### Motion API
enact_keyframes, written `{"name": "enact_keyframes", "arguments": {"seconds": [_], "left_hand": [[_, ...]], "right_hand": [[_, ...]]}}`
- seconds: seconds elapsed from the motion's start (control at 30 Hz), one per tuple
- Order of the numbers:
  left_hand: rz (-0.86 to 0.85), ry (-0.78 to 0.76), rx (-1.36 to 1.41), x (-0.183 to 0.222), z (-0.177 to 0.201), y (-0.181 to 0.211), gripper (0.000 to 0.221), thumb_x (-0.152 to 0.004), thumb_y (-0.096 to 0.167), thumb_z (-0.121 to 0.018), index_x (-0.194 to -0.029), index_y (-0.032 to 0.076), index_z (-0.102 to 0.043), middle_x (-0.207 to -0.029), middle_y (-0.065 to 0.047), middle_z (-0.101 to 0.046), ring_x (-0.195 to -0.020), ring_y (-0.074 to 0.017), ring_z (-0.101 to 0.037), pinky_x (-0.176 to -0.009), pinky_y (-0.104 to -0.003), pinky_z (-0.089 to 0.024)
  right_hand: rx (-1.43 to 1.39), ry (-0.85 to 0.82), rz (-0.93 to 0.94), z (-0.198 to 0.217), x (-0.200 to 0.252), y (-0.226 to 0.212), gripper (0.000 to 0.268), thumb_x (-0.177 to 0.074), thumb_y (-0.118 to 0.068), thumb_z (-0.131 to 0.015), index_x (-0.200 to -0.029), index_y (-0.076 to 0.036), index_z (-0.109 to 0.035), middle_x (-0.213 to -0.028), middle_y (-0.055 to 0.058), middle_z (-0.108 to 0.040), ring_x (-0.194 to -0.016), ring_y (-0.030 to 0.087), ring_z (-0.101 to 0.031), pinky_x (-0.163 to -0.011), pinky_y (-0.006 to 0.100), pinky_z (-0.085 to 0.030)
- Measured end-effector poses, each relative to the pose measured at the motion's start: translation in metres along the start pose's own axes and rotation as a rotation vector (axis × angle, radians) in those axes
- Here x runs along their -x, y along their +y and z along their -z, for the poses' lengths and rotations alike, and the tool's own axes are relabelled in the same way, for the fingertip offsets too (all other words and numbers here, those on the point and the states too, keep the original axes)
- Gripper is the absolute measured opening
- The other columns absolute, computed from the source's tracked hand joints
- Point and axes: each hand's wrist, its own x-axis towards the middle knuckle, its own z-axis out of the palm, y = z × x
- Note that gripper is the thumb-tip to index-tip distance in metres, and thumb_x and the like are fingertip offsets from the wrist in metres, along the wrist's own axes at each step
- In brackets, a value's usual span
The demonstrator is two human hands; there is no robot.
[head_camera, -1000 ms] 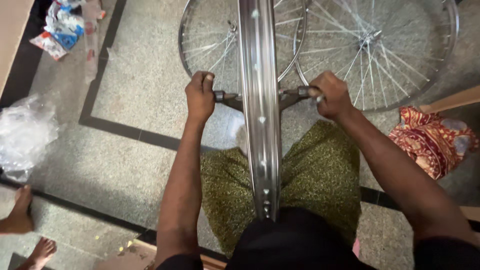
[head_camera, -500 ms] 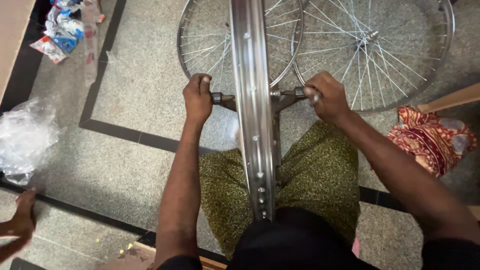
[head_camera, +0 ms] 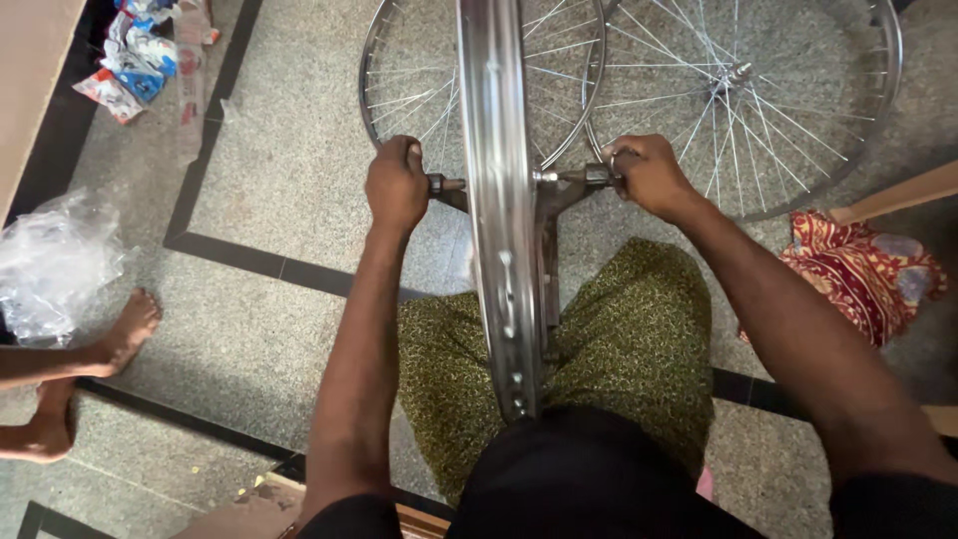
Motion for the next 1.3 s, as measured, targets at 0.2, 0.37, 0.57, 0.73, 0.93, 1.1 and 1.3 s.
{"name": "enact_keyframes", "arguments": {"seconds": [0.2, 0.37, 0.57, 0.73, 0.93, 1.1, 1.3], "left_hand": [[-0.224, 0.131, 0.456, -0.038, 0.010, 0.072, 0.052, -0.112, 0.048, -0.044, -0.114, 0.002, -0.069, -0.095, -0.012, -0.062, -0.086, -0.0255, -0.058, -0.077, -0.045, -0.048], [-0.281, 0.105, 0.840, -0.078, 0.003, 0.134, 0.063, -0.111, 0.057, -0.030, -0.089, 0.008, -0.062, -0.070, -0.001, -0.056, -0.058, -0.0109, -0.053, -0.054, -0.030, -0.047], [-0.250, 0.150, 0.622, 0.002, 0.010, 0.121, 0.042, -0.114, 0.046, -0.041, -0.123, 0.009, -0.058, -0.090, -0.006, -0.064, -0.077, -0.0151, -0.062, -0.072, -0.032, -0.054], [-0.088, 0.121, 0.660, 0.166, 0.005, 0.085, 0.055, -0.110, 0.046, -0.023, -0.109, 0.014, -0.069, -0.073, 0.004, -0.065, -0.052, -0.0079, -0.058, -0.042, -0.018, -0.045], [0.760, -0.322, 0.592, 0.277, -0.035, 0.016, 0.008, -0.093, 0.007, -0.061, -0.090, 0.008, -0.068, -0.079, -0.003, -0.069, -0.067, -0.0145, -0.067, -0.057, -0.031, -0.057], [0.471, -0.375, 0.414, 0.318, -0.022, 0.006, 0.011, -0.100, 0.004, -0.061, -0.095, 0.004, -0.070, -0.078, -0.015, -0.067, -0.067, -0.0241, -0.061, -0.060, -0.038, -0.050], [0.164, -0.403, 0.326, 0.320, -0.002, 0.043, 0.031, -0.079, 0.003, -0.069, -0.110, 0.002, -0.065, -0.091, -0.019, -0.070, -0.080, -0.0370, -0.071, -0.070, -0.044, -0.058]], "right_hand": [[0.055, 0.067, 0.083, -0.006, 0.005, -0.011, 0.016, -0.099, -0.009, -0.054, -0.091, -0.001, -0.065, -0.067, 0.008, -0.059, -0.055, 0.016, -0.056, -0.050, 0.032, -0.044], [0.157, 0.399, 0.221, -0.014, 0.016, -0.012, 0.019, -0.106, -0.017, -0.054, -0.103, -0.007, -0.069, -0.094, 0.005, -0.062, -0.079, 0.012, -0.059, -0.061, 0.024, -0.052], [-0.403, 0.743, 0.215, -0.023, 0.052, 0.061, 0.016, -0.110, -0.009, -0.051, -0.099, -0.007, -0.063, -0.086, 0.006, -0.066, -0.064, 0.009, -0.055, -0.053, 0.023, -0.046], [-0.354, 0.390, -0.345, -0.058, 0.115, 0.157, 0.018, -0.096, 0.004, -0.041, -0.089, 0.000, -0.057, -0.070, 0.010, -0.057, -0.048, 0.014, -0.047, -0.036, 0.027, -0.036], [-0.354, 0.243, -0.470, -0.104, 0.134, 0.222, 0.026, -0.097, -0.003, -0.055, -0.119, -0.009, -0.069, -0.081, 0.008, -0.070, -0.053, 0.012, -0.054, -0.042, 0.025, -0.041], [-0.486, 0.183, -0.584, -0.122, 0.121, 0.239, 0.024, -0.096, -0.009, -0.061, -0.118, -0.010, -0.069, -0.085, 0.004, -0.067, -0.058, 0.013, -0.059, -0.046, 0.029, -0.045], [-0.392, 0.190, -0.442, -0.124, 0.119, 0.255, 0.020, -0.097, -0.007, -0.062, -0.116, -0.003, -0.068, -0.086, 0.008, -0.070, -0.060, 0.015, -0.061, -0.050, 0.029, -0.047]]}}
